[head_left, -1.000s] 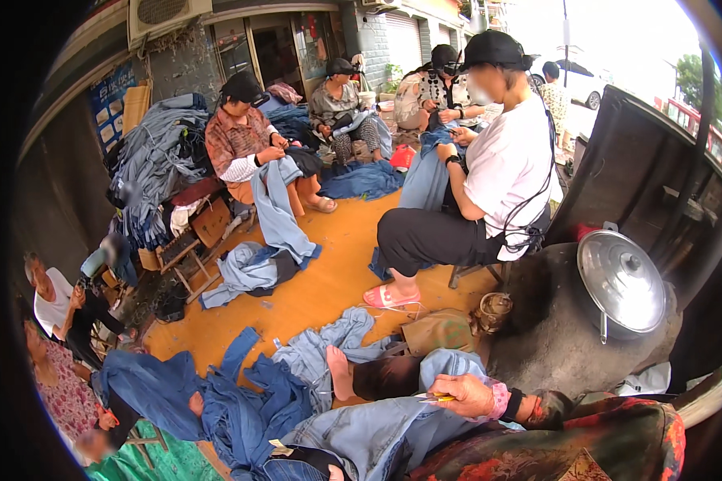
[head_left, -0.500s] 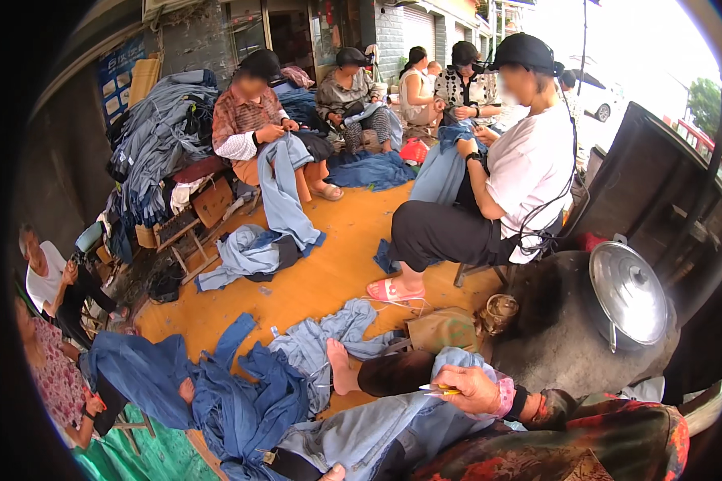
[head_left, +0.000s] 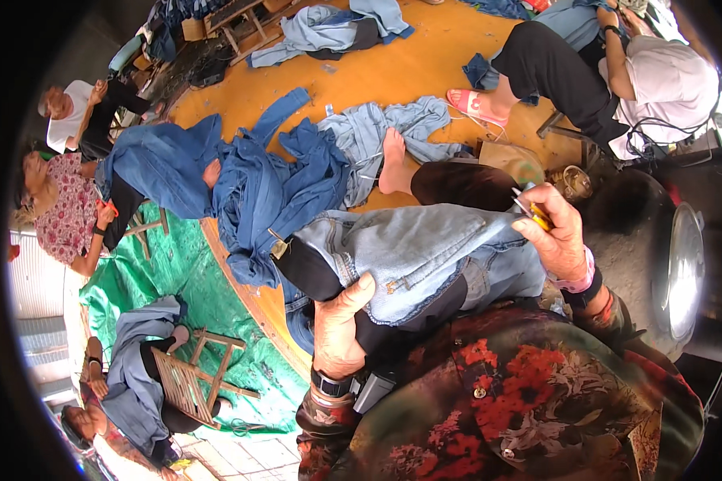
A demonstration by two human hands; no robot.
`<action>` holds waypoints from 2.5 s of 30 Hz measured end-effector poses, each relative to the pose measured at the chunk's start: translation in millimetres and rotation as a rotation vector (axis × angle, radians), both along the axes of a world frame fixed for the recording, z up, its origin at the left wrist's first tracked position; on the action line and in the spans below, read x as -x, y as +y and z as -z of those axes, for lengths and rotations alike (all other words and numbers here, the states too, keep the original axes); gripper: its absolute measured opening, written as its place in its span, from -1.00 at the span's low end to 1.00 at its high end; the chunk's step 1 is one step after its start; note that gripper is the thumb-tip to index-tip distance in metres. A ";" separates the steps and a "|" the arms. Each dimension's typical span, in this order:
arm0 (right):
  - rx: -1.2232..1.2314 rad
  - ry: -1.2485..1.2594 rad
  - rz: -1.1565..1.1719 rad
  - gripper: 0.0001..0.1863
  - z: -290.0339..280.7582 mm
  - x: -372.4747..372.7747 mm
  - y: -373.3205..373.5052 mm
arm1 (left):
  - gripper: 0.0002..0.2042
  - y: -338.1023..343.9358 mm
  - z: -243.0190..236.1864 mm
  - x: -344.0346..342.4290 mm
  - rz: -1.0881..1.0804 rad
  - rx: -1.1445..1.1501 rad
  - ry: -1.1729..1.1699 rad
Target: The person is using a small pair of thread snips to remove a leather brand tag and trim threads from a pair of denim jeans in an outdoor workshop.
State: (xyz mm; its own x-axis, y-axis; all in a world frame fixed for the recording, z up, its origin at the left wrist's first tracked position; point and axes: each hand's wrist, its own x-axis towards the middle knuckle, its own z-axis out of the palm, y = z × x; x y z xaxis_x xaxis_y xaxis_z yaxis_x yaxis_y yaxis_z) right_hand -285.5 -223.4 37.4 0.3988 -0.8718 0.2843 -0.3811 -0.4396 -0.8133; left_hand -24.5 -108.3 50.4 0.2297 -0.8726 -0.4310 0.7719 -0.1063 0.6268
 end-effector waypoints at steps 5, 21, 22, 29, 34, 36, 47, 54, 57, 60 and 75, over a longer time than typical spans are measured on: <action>-0.023 -0.063 -0.139 -0.67 -30.6 -10.0 22.2 | -0.48 6.9 -0.5 3.5 0.026 0.070 0.009; 0.074 0.064 -0.456 -0.68 -43.3 -63.0 44.7 | -0.51 17.4 -5.1 7.2 0.074 0.040 -0.117; 0.075 0.056 -0.450 -0.68 -42.9 -63.7 45.0 | -0.52 17.0 -5.4 8.7 0.064 0.059 -0.120; 0.130 0.031 -0.450 -0.69 -44.5 -66.6 45.9 | -0.54 15.7 -7.8 10.3 0.067 0.070 -0.170; 0.193 0.072 -0.448 -0.66 -42.7 -69.4 45.6 | -0.54 21.1 -8.8 10.4 0.033 0.028 -0.165; 0.198 0.074 -0.443 -0.66 -40.9 -70.1 46.1 | -0.54 21.0 -8.9 10.7 0.031 -0.004 -0.193; 0.143 0.053 -0.447 -0.72 -38.8 -71.8 45.8 | -0.57 16.6 -10.1 14.0 -0.001 0.077 -0.073; 0.035 0.022 -0.466 -0.77 -37.6 -72.3 47.4 | -0.57 19.2 -5.7 14.2 -0.006 0.066 -0.075; 0.023 0.010 -0.471 -0.78 -36.7 -72.4 46.8 | -0.57 18.5 -7.4 14.3 0.001 0.061 -0.040; 0.022 0.014 -0.477 -0.78 -37.2 -72.4 46.1 | -0.58 19.4 -3.2 13.2 0.002 0.058 -0.054; -0.041 -0.015 -0.490 -0.79 -29.3 -68.8 45.9 | -0.60 18.7 -1.5 14.5 0.010 0.023 -0.034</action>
